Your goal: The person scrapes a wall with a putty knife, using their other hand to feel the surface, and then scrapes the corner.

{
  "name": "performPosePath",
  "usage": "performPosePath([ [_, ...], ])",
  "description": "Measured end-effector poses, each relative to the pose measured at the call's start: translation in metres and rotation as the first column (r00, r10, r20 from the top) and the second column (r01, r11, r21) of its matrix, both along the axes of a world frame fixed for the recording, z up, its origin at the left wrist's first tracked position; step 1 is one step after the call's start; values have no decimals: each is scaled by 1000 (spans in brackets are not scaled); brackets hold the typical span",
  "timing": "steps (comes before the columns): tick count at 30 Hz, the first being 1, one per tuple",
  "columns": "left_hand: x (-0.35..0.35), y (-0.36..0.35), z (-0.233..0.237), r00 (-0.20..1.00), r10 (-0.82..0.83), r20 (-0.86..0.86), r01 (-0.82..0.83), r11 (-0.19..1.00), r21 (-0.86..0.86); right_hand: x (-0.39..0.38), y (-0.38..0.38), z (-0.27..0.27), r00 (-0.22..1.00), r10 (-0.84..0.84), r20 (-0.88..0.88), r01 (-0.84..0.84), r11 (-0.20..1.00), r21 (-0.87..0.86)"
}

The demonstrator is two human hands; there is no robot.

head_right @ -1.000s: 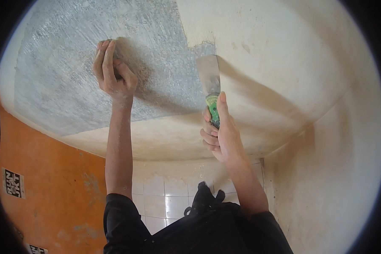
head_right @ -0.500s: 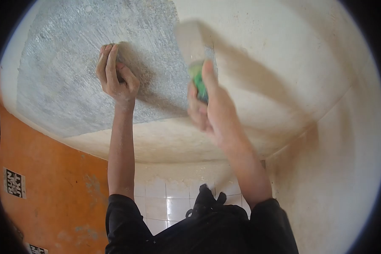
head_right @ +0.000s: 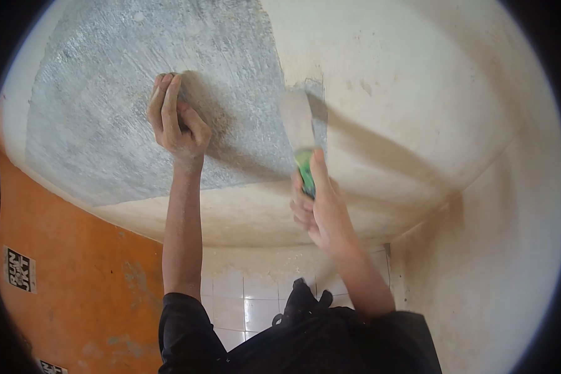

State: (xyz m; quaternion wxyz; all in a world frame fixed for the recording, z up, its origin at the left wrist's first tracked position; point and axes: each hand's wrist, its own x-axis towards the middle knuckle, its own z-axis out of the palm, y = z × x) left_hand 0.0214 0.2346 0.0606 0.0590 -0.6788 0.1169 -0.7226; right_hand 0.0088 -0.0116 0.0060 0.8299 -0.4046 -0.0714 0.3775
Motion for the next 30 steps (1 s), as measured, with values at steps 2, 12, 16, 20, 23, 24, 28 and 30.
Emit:
performPosePath([
  [2,0,0,0,1000,-23,-11,22,1000,-8,3,-1,-7,1000,4,-25,-4,1000,13],
  [12,0,0,-2,1000,-15,-2,15,1000,-5,6,-7,-3,1000,23,12,-23,1000,21],
  [16,1,0,1,1000,-14,0,14,1000,2,3,-7,7,999,36,23,-38,998,51],
  [20,0,-2,0,1000,-4,-7,4,1000,-5,8,-13,-12,999,35,-15,-34,998,51],
  [23,0,-2,-1,999,-33,-3,33,999,-9,12,-4,2,999,21,44,-21,1000,11],
  [24,2,0,1,999,-34,-3,34,999,-3,14,0,3,998,10,66,-13,999,42],
  [28,1,-3,-1,999,-36,0,36,999,-2,4,-8,-8,1000,19,13,-20,999,46],
  [30,0,-2,0,1000,0,1,0,1000,-4,8,-4,-1,999,15,31,-16,999,38],
])
